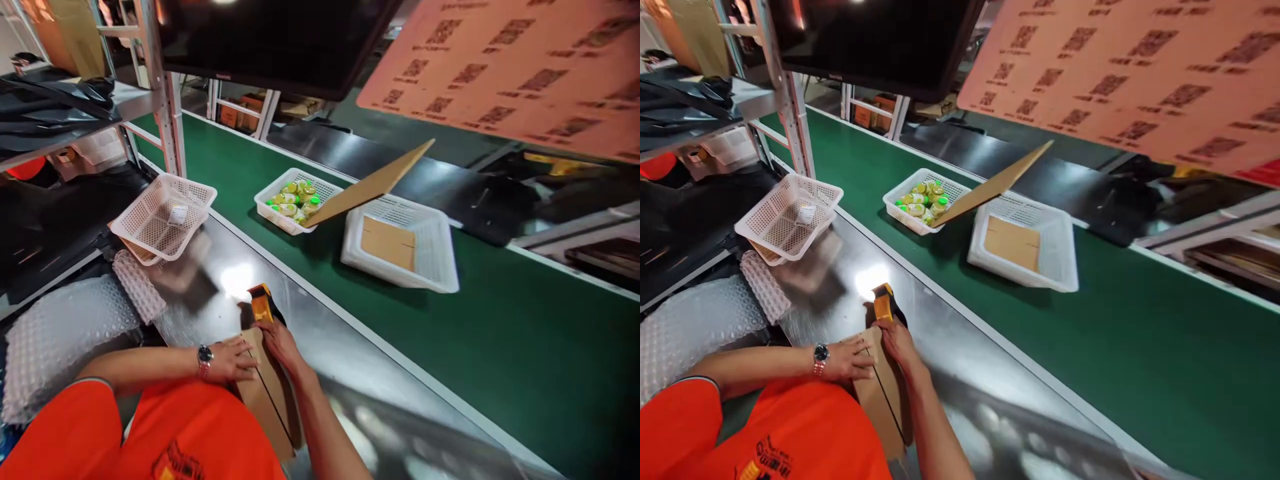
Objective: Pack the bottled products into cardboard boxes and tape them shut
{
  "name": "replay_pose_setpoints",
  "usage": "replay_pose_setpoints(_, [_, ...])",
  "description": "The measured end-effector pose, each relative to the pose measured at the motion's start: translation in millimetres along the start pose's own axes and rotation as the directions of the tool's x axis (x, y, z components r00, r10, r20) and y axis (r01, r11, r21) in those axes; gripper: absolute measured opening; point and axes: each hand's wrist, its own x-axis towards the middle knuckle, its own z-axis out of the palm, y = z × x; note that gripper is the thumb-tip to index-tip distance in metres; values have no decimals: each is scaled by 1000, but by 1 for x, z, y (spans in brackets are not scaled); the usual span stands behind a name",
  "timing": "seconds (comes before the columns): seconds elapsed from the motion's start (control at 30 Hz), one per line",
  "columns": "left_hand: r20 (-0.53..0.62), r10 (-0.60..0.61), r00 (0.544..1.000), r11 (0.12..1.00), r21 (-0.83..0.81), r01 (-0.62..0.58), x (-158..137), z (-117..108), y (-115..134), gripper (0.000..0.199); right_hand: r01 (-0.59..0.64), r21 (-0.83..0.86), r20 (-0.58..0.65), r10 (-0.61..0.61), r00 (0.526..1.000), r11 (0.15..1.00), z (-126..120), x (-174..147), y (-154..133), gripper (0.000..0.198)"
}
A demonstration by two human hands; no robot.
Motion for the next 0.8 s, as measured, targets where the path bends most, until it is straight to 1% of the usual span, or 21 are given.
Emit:
replay_pose_setpoints(0.07, [9,20,1000,998,-55,-20,-1,1,0,47,-18,5,-10,18,1000,1000,2,-9,-2,40])
replay_pose_setpoints(0.1, [-4,23,1000,996,-82,-23,-1,3,0,45,-25,11,-22,26,999,1000,4,-13,-3,39])
replay_pose_setpoints(0.2, [-84,20,996,990,-135,-31,1,13,0,41,-68,23,-107,70,992,997,15,-25,0,40])
replay_pose_setpoints(0.3, [-134,15,991,989,-143,-35,3,20,1,42,-106,46,-234,114,965,993,25,-35,-1,52])
replay_pose_setpoints(0.4, [-114,2,994,989,-148,-19,4,23,2,50,-66,97,-324,94,941,993,24,-45,-8,65])
replay_pose_setpoints(0.47, [-100,-12,995,989,-151,-3,4,24,2,55,-15,176,-403,86,911,984,13,-57,-15,69])
replay_pose_setpoints(0.5, [-101,-18,995,988,-151,2,4,25,1,56,6,237,-457,106,883,971,5,-65,-19,70])
replay_pose_setpoints(0.53, [-108,-21,994,988,-152,4,4,27,1,56,17,317,-509,155,847,948,-3,-76,-24,71])
replay_pose_setpoints(0.57, [-121,-23,992,988,-155,4,4,28,1,55,19,416,-543,232,807,909,-11,-89,-28,73])
replay_pose_setpoints(0.6, [-136,-22,990,987,-161,0,4,29,1,56,7,520,-543,324,775,854,-17,-103,-32,75])
replay_pose_setpoints(0.63, [-154,-21,988,986,-169,-5,4,30,1,57,-21,616,-506,416,756,787,-20,-118,-36,77])
replay_pose_setpoints(0.7, [-188,-19,982,984,-180,-15,4,30,1,57,-106,747,-380,553,742,656,-16,-148,-40,82])
replay_pose_setpoints(0.73, [-198,-19,980,983,-182,-18,5,30,2,55,-144,767,-343,589,732,625,-9,-162,-41,84])
replay_pose_setpoints(0.77, [-200,-15,980,983,-183,-22,5,30,2,55,-167,763,-340,607,718,625,0,-174,-41,85])
replay_pose_setpoints(0.8, [-194,-13,981,983,-183,-23,6,29,3,54,-177,743,-366,613,700,645,9,-184,-39,83])
